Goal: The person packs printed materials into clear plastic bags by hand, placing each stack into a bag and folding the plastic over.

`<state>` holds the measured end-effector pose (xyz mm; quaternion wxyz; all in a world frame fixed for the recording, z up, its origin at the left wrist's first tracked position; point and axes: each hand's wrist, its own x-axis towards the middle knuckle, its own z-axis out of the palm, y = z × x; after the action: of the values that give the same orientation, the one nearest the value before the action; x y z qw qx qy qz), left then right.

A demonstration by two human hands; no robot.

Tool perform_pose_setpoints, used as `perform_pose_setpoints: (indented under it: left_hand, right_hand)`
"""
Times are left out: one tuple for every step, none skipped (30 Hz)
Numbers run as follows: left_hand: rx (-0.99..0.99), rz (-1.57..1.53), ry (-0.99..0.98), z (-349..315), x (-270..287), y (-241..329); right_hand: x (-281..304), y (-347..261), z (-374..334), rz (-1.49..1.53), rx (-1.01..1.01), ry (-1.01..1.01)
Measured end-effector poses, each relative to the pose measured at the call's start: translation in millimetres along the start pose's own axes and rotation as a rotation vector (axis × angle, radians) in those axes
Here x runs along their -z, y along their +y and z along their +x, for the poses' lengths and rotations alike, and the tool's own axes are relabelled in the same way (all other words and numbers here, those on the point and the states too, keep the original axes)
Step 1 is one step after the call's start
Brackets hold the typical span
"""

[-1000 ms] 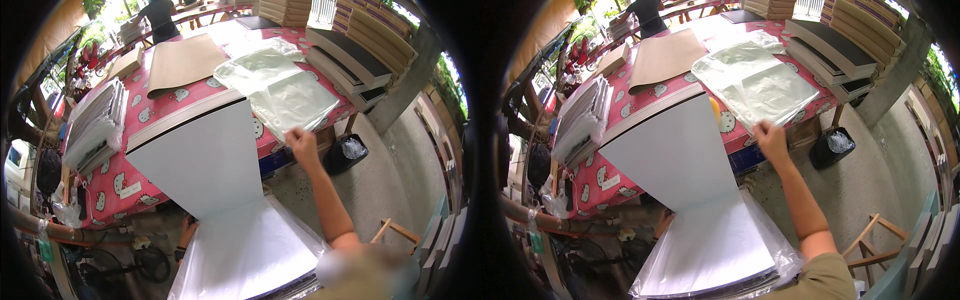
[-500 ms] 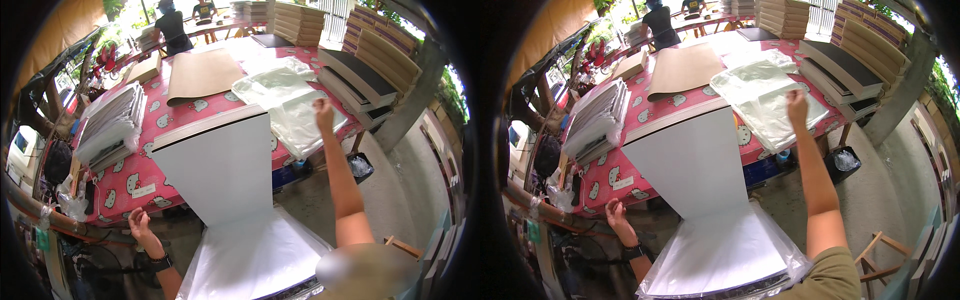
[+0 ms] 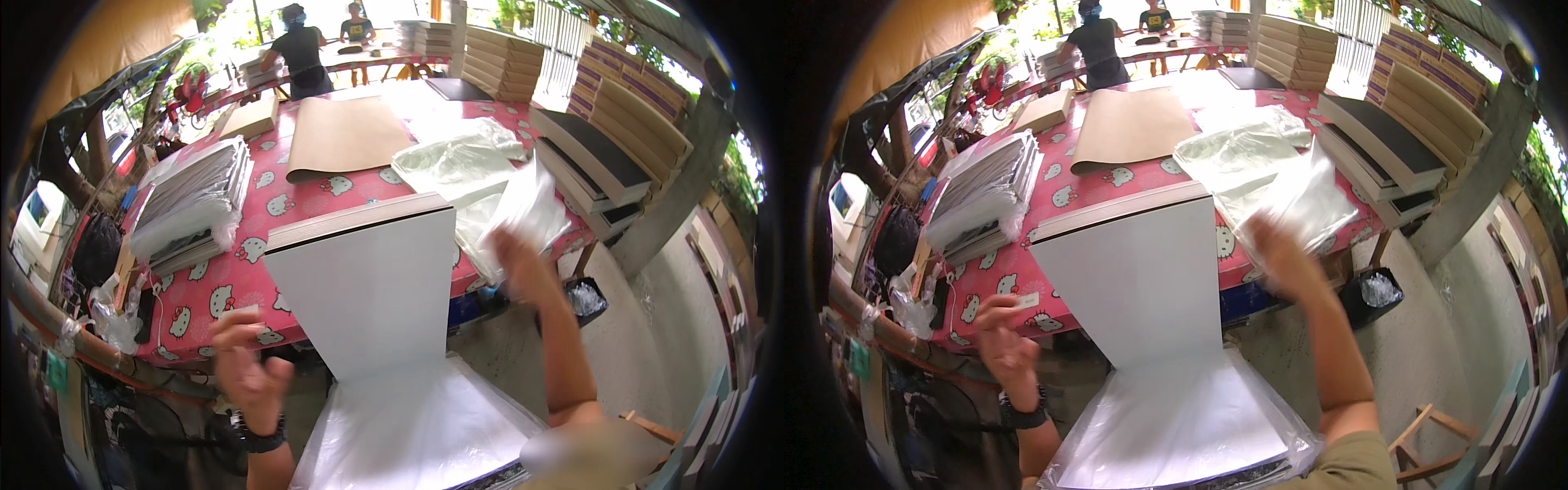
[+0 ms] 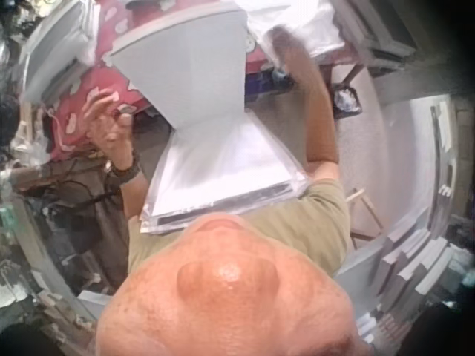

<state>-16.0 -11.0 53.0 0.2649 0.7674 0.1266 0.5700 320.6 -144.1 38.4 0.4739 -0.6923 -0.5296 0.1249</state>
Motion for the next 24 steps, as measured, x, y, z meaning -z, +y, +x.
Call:
perform_pose_setpoints:
  left_hand:
    - [-0.001,-0.081,-0.151,7.7,-19.9,12.7]
    - [0.005,-0.135,-0.302,11.2,-38.6,27.1]
    - [0.02,-0.162,-0.401,10.4,-57.1,35.8]
    - [0.095,-0.202,-0.509,8.8,-67.5,33.0]
    - [0.18,-0.198,-0.601,6.1,-72.4,32.8]
    - [0.33,-0.192,-0.688,2.6,-73.2,29.8]
    - [0.485,-0.187,-0.771,-0.1,-73.8,25.9]
    - [0.357,-0.103,-0.713,1.0,-71.6,18.9]
    - [0.522,-0.174,-0.732,3.5,-65.9,17.8]
    - [0.527,-0.224,-0.671,1.7,-66.4,11.5]
    - [0.531,-0.262,-0.605,-2.1,-66.9,6.3]
    - [0.638,-0.328,-0.524,-3.1,-67.0,4.8]
    - [0.742,-0.392,-0.439,-4.3,-67.1,4.9]
    - [0.837,-0.447,-0.348,-4.5,-65.6,4.4]
    - [0.84,-0.457,-0.298,-7.1,-65.1,1.8]
    - [0.841,-0.468,-0.25,-10.9,-65.9,-2.4]
    - [0.843,-0.475,-0.206,-14.6,-65.6,-6.3]
    - [0.844,-0.461,-0.182,-18.5,-64.1,-9.1]
    - [0.845,-0.446,-0.159,-22.7,-61.8,-11.5]
    - [0.842,-0.437,-0.137,-24.9,-61.6,-14.5]
    - [0.795,-0.38,-0.167,-26.1,-62.2,-17.1]
    - [0.747,-0.322,-0.197,-27.2,-62.6,-19.3]
    - [0.7,-0.264,-0.224,-27.3,-62.5,-19.4]
    - [0.727,-0.367,-0.236,-24.9,-64.2,-17.4]
  right_hand:
    - [-17.4,-8.0,-22.5,-0.025,0.225,-0.396]
    - [-33.3,-45.9,-32.9,0.153,0.165,-0.65]
    - [-44.6,-71.0,-36.8,0.13,0.156,-0.755]
    - [-46.5,-81.4,-38.8,0.129,0.205,-0.732]
    - [-47.0,-88.6,-35.3,0.107,0.275,-0.696]
    - [-43.8,-94.5,-27.6,0.081,0.338,-0.657]
    - [-41.2,-97.3,-17.3,0.058,0.4,-0.619]
    - [-39.6,-95.4,-9.5,0.121,0.209,-0.554]
    - [-40.1,-90.5,-0.7,0.189,0.017,-0.504]
    - [-29.1,-81.4,8.5,0.493,-0.031,-0.484]
    - [-24.4,-69.7,13.5,0.8,-0.074,-0.45]
    - [-35.2,-61.5,11.6,0.85,-0.065,-0.398]
    - [-49.2,-54.6,7.2,0.898,-0.056,-0.343]
    - [-61.4,-50.4,5.2,0.95,-0.037,-0.29]
    - [-69.3,-47.9,1.9,0.936,-0.038,-0.367]
    - [-75.5,-45.9,-2.0,0.921,-0.038,-0.44]
    - [-80.8,-43.3,-4.2,0.91,-0.038,-0.51]
    - [-84.1,-40.6,-4.5,0.854,-0.12,-0.464]
    - [-87.6,-43.2,-7.2,0.875,-0.149,-0.459]
    - [-91.2,-49.6,-10.4,0.89,-0.178,-0.451]
    - [-94.9,-53.4,-12.8,0.905,-0.205,-0.444]
    - [-98.1,-53.4,-13.5,0.889,-0.203,-0.382]
    - [-101.4,-52.8,-14.0,0.874,-0.2,-0.325]
    - [-104.5,-52.2,-14.8,0.857,-0.197,-0.268]
